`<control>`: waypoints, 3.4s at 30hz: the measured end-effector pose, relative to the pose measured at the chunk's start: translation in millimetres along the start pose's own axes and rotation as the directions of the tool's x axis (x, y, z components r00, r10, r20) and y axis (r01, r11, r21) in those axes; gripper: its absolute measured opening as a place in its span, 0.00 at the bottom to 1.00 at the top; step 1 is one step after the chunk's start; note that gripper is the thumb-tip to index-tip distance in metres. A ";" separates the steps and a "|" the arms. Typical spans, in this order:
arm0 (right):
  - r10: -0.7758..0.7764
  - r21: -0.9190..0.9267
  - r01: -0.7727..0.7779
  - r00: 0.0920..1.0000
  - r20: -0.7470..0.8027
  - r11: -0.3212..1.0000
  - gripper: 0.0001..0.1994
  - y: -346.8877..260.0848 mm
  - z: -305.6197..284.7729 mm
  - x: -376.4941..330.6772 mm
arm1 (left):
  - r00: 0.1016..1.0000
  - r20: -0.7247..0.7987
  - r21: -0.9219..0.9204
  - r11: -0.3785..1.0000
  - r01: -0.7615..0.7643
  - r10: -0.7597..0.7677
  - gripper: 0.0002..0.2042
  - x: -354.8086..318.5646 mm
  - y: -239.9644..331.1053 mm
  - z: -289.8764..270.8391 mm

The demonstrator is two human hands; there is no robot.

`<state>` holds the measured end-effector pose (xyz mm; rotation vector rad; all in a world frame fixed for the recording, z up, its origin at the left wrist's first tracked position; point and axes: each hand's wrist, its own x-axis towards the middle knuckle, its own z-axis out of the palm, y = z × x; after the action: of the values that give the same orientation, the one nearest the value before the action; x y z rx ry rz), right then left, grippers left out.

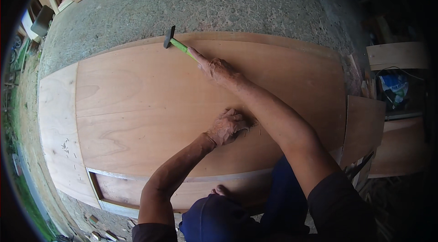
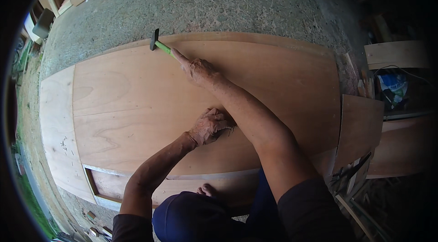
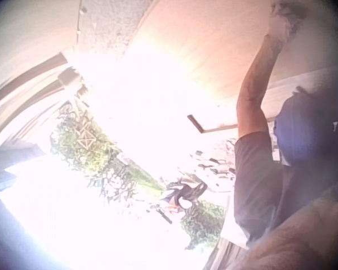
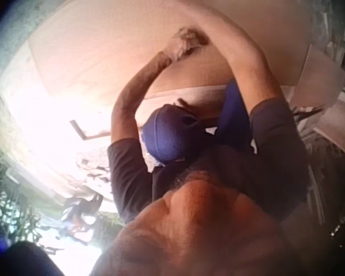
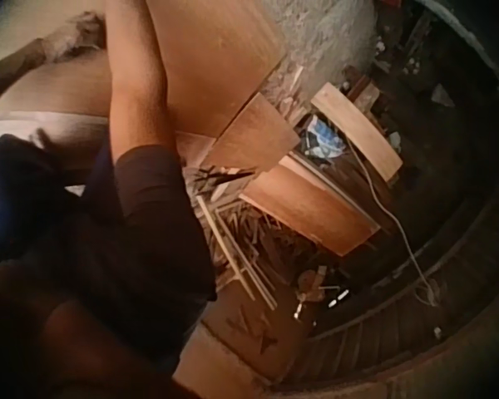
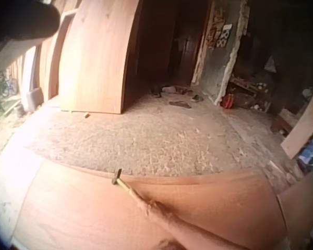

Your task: The person aligns a large wooden panel onto a frame and secures it by hammering nails along the edges. They use a hammer to drive nails into the wood, working methodically along the perimeter of the panel.

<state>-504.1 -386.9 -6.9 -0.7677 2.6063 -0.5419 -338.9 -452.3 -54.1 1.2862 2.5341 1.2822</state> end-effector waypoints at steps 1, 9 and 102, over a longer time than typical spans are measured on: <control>0.015 0.024 -0.016 1.000 0.020 1.000 0.38 -1.7 -2.5 -0.1 | 1.000 -0.023 -0.005 1.000 -0.013 0.013 0.13 -0.5 -1.5 1.9; 0.086 0.024 -0.088 0.994 0.066 0.996 0.37 -8.5 -10.9 0.1 | 0.969 0.181 0.130 0.972 -0.196 0.171 0.13 1.5 -2.2 1.5; -0.159 -0.070 0.162 0.986 0.044 0.984 0.37 -157.4 16.2 129.6 | 0.167 -0.874 -0.082 0.477 0.875 -0.456 0.24 -182.5 -270.2 -318.1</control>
<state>-530.4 -587.8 20.4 -1.0089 2.5562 -0.4732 -511.2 -872.8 -85.4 -0.9775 3.3692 1.1305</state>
